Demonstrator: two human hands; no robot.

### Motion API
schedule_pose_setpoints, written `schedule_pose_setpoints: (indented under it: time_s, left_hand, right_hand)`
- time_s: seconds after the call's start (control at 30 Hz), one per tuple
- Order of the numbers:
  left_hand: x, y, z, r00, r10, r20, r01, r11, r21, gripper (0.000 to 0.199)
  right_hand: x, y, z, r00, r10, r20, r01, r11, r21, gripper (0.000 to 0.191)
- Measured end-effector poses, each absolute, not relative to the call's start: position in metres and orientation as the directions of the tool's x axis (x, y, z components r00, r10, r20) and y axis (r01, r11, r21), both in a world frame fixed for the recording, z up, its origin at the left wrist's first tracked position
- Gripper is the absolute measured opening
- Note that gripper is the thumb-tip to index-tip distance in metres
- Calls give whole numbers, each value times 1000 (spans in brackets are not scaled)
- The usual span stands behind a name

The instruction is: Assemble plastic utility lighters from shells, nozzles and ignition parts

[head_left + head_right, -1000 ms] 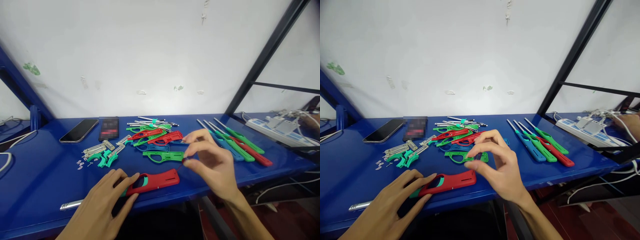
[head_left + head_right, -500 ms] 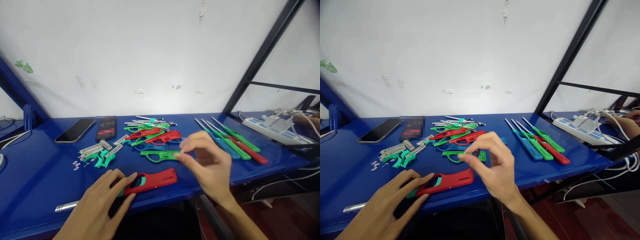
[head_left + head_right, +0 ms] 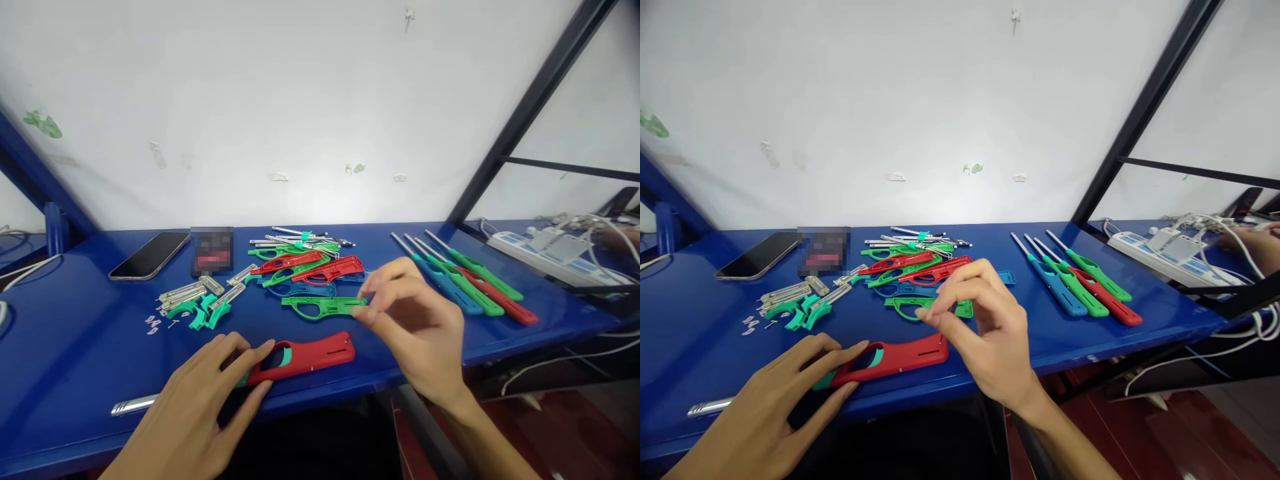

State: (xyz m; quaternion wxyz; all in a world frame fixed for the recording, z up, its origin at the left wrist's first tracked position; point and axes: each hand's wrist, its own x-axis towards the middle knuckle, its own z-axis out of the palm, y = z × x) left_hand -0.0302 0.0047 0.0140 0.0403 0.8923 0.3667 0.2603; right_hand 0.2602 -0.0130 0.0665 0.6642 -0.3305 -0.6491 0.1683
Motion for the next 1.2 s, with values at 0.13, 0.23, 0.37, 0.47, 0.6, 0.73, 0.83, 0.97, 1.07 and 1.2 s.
schedule_pose_setpoints:
  time_s: [0.13,0.23,0.37,0.47,0.6,0.73,0.83,0.97,1.07,1.2]
  left_hand:
    - [-29,5,14,596,674,438,636,-728,255,34]
    - [-29,6,15,598,666,445,629,-735,254,34]
    - [-28,5,16,590,667,455,628,-733,261,34]
    - [-28,6,15,589,672,449,632,-729,263,33]
    - [-28,6,15,592,665,455,624,-736,263,33]
    - [-28,6,15,593,659,462,627,-738,247,34]
    - [-29,5,16,598,651,468,623,-745,239,34]
    - [-30,5,13,600,658,455,625,-741,247,35]
    - [-30,5,10,592,668,450,633,-732,254,37]
    - [-29,7,10,597,670,442,630,-732,259,37]
  right_hand:
    - [262,-12,63,38,716,698,182,681,-709,28]
    - [262,-11,63,35,726,687,167,673,-721,26]
    - [261,-10,65,181,640,746,197,720,-665,15]
    - [262,-12,64,194,666,720,213,688,-694,25]
    - [262,-13,62,147,677,722,236,684,-690,26]
    - [261,-12,63,192,561,805,315,742,-592,23]
    - [261,-13,62,191,601,776,295,719,-629,33]
    - [261,-14,62,94,682,725,253,688,-680,34]
    - [259,-13,65,95,634,767,243,733,-636,20]
    - [258,-14,66,157,583,797,259,754,-603,26]
